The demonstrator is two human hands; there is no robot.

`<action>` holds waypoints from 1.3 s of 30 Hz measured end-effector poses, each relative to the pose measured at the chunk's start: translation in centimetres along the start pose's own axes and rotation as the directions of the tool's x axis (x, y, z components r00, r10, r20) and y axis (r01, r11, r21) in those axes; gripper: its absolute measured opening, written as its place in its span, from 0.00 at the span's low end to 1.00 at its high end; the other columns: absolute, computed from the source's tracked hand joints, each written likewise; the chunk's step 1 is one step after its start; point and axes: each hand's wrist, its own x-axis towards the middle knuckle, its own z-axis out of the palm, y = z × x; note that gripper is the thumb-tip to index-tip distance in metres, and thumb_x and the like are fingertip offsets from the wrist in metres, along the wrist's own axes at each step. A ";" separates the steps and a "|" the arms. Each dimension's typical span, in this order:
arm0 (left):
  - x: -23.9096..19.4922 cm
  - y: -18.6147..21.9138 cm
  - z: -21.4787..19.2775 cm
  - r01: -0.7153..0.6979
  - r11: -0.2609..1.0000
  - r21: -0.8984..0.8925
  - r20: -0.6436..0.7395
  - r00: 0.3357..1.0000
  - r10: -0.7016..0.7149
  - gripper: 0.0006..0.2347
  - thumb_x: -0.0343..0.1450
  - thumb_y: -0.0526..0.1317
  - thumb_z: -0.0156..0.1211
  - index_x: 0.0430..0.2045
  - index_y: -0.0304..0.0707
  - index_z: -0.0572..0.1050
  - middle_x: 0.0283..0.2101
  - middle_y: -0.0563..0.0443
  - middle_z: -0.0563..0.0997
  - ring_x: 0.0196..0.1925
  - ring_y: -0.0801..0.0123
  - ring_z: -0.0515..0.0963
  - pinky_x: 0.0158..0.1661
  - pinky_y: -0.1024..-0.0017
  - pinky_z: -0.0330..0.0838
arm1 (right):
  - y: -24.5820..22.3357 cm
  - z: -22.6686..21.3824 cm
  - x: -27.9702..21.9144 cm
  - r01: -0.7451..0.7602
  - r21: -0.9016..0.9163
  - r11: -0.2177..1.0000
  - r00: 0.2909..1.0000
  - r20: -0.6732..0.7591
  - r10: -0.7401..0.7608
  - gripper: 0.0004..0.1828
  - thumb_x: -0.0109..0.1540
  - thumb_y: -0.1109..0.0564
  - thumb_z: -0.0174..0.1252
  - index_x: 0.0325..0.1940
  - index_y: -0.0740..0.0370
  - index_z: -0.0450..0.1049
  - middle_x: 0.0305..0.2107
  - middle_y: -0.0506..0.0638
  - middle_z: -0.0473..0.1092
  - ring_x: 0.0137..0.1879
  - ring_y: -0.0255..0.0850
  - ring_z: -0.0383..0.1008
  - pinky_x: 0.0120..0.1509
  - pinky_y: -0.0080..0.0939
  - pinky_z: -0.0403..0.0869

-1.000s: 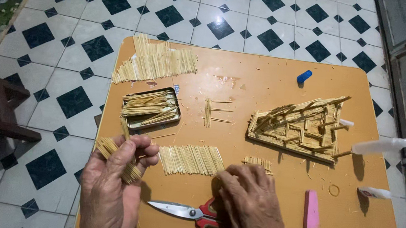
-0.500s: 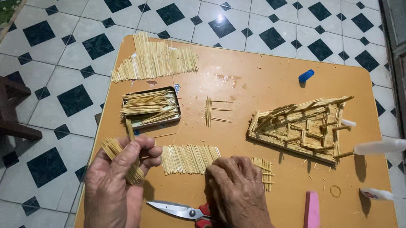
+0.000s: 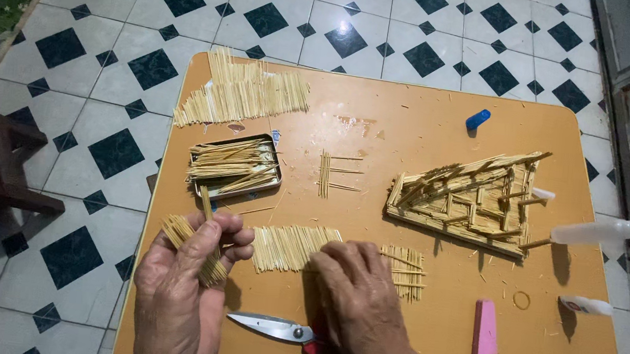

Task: The person arranges thin wooden sticks on a table, aligning them into small rectangular bundles. They repeatedly pick up sticks, place them in rows, and adjust the alignment. A partially assembled triangular structure and glue bottles are visible nearby.

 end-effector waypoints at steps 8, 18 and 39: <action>0.5 -0.6 -1.1 -0.060 0.997 -0.045 0.032 0.998 0.061 0.07 0.74 0.30 0.56 0.41 0.21 0.77 0.40 0.32 0.81 0.39 0.51 0.81 0.42 0.62 0.76 | -0.1 0.9 1.2 0.079 0.060 0.995 0.994 0.073 -0.083 0.22 0.54 0.60 0.55 0.52 0.66 0.69 0.45 0.59 0.68 0.45 0.54 0.65 0.51 0.53 0.69; -0.1 0.3 -1.4 -0.078 0.996 -0.037 0.001 0.997 0.078 0.07 0.74 0.30 0.56 0.40 0.21 0.76 0.40 0.31 0.81 0.40 0.49 0.81 0.42 0.61 0.77 | 1.1 1.5 0.5 -0.029 0.293 0.956 0.997 -0.064 0.050 0.11 0.69 0.63 0.48 0.52 0.66 0.73 0.45 0.60 0.72 0.50 0.53 0.73 0.55 0.51 0.75; 0.5 -0.2 -2.2 -0.087 0.995 -0.057 0.038 0.995 0.090 0.07 0.74 0.32 0.58 0.40 0.22 0.76 0.37 0.34 0.80 0.39 0.52 0.80 0.42 0.62 0.74 | -1.2 3.8 4.8 0.168 0.191 0.967 0.981 0.061 -0.183 0.10 0.58 0.63 0.54 0.43 0.63 0.69 0.40 0.59 0.69 0.44 0.54 0.64 0.49 0.52 0.67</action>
